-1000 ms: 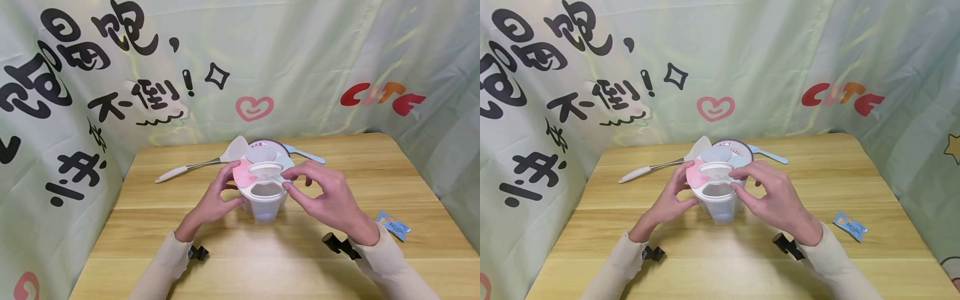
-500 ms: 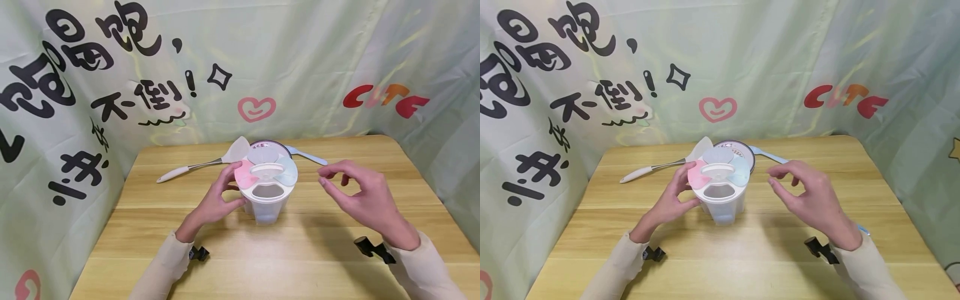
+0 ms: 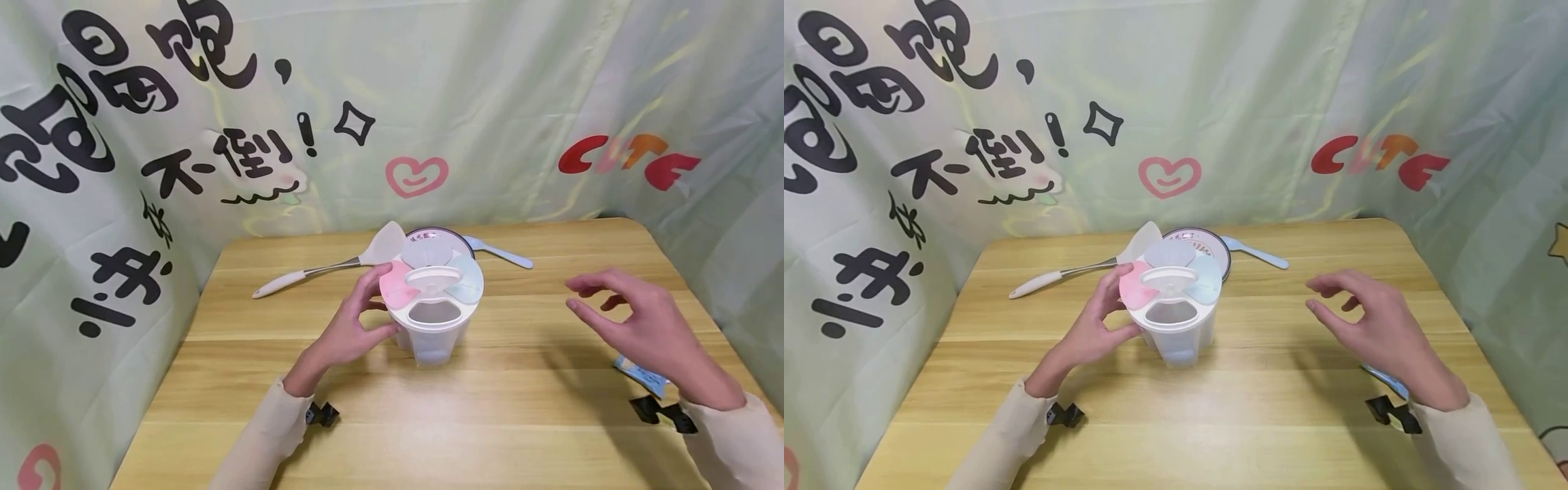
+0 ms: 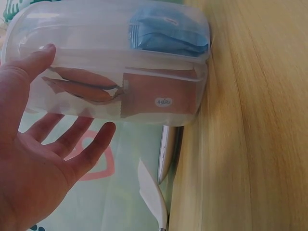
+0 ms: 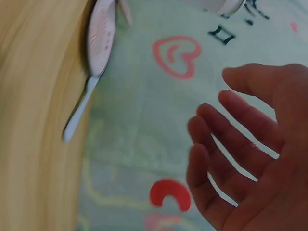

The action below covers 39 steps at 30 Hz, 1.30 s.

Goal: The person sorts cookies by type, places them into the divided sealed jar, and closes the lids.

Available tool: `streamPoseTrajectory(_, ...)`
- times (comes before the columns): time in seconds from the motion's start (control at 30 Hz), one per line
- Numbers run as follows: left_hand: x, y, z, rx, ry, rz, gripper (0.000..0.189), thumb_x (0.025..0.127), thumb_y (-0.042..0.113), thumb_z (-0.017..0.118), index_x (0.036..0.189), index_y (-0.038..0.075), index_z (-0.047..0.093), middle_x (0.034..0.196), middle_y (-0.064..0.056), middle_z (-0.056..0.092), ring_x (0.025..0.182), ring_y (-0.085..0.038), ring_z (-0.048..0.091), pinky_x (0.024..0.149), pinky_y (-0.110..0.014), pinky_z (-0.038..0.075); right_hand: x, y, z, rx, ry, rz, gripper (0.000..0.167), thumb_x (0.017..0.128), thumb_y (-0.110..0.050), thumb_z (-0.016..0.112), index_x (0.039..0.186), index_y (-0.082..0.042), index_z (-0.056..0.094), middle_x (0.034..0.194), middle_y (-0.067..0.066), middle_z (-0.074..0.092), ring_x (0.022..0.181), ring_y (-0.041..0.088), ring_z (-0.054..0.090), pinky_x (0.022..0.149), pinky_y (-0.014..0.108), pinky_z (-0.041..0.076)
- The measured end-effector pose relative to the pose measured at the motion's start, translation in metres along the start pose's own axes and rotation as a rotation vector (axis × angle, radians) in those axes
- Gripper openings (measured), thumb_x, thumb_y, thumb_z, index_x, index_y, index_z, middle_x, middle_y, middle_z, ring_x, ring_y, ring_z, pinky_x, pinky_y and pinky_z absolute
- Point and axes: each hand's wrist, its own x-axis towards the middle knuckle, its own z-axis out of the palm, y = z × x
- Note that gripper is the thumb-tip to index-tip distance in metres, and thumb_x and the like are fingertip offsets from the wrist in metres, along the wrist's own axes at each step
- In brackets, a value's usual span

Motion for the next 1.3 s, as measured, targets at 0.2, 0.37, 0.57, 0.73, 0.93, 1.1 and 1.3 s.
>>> streamPoseTrajectory(0.2,-0.001,0.0,0.0,-0.003,0.008,0.017,0.095,0.088,-0.005,0.086,0.166,0.014,0.034,0.165,-0.013,0.049,0.134,-0.034,0.064,0.1,-0.052,0.065,-0.02,0.03,-0.009,-0.111,-0.09,0.047,0.039,0.081,-0.002,0.093,0.115,-0.014,0.08,0.11,-0.014,0.077,0.101,-0.028,0.049,0.073,0.003,0.05)
streamPoseTrajectory(0.37,-0.002,-0.001,0.001,-0.002,0.015,0.025,0.093,0.089,-0.005,0.085,0.165,0.014,0.035,0.165,-0.015,0.049,0.133,-0.034,0.064,0.099,-0.049,0.065,-0.035,0.048,-0.014,-0.212,-0.217,0.138,0.039,0.082,-0.006,0.094,0.117,-0.007,0.078,0.112,0.017,0.078,0.101,0.011,0.071,0.065,0.017,0.055)
streamPoseTrajectory(0.57,-0.002,0.001,0.003,-0.029,0.002,0.005,0.094,0.089,-0.005,0.085,0.166,0.014,0.034,0.166,-0.014,0.049,0.134,-0.035,0.063,0.1,-0.051,0.065,-0.05,0.065,-0.025,-0.279,-0.431,0.281,0.026,0.086,-0.007,0.091,0.105,-0.005,0.073,0.111,0.021,0.074,0.103,0.053,0.069,0.069,0.046,0.06)
streamPoseTrajectory(0.73,-0.002,0.001,0.004,-0.029,0.004,0.009,0.094,0.089,-0.005,0.085,0.166,0.015,0.034,0.165,-0.014,0.049,0.134,-0.035,0.063,0.1,-0.048,0.065,-0.057,0.078,-0.03,-0.279,-0.574,0.384,0.044,0.088,-0.019,0.091,0.119,0.003,0.068,0.122,0.036,0.068,0.109,0.06,0.064,0.08,0.066,0.057)
streamPoseTrajectory(0.93,-0.003,0.001,0.003,-0.02,0.003,0.01,0.094,0.088,-0.005,0.085,0.166,0.014,0.035,0.165,-0.014,0.05,0.133,-0.035,0.064,0.1,-0.049,0.065,-0.068,0.091,-0.029,-0.255,-0.68,0.414,0.077,0.082,-0.024,0.096,0.137,0.015,0.058,0.122,0.042,0.065,0.11,0.062,0.064,0.082,0.066,0.059)
streamPoseTrajectory(1.1,-0.002,0.002,0.001,-0.017,0.0,0.0,0.095,0.088,-0.006,0.085,0.166,0.015,0.036,0.165,-0.012,0.051,0.134,-0.033,0.064,0.101,-0.053,0.064,-0.074,0.098,-0.026,-0.261,-0.711,0.452,0.08,0.083,-0.028,0.096,0.135,0.019,0.058,0.116,0.04,0.069,0.106,0.057,0.068,0.082,0.064,0.06)
streamPoseTrajectory(1.3,-0.003,0.001,0.001,-0.012,-0.002,-0.005,0.095,0.089,-0.005,0.086,0.167,0.016,0.035,0.165,-0.012,0.051,0.135,-0.035,0.063,0.101,-0.044,0.064,-0.078,0.1,-0.025,-0.275,-0.661,0.436,0.057,0.089,-0.017,0.09,0.126,0.019,0.065,0.107,0.031,0.073,0.095,0.043,0.071,0.078,0.06,0.06)
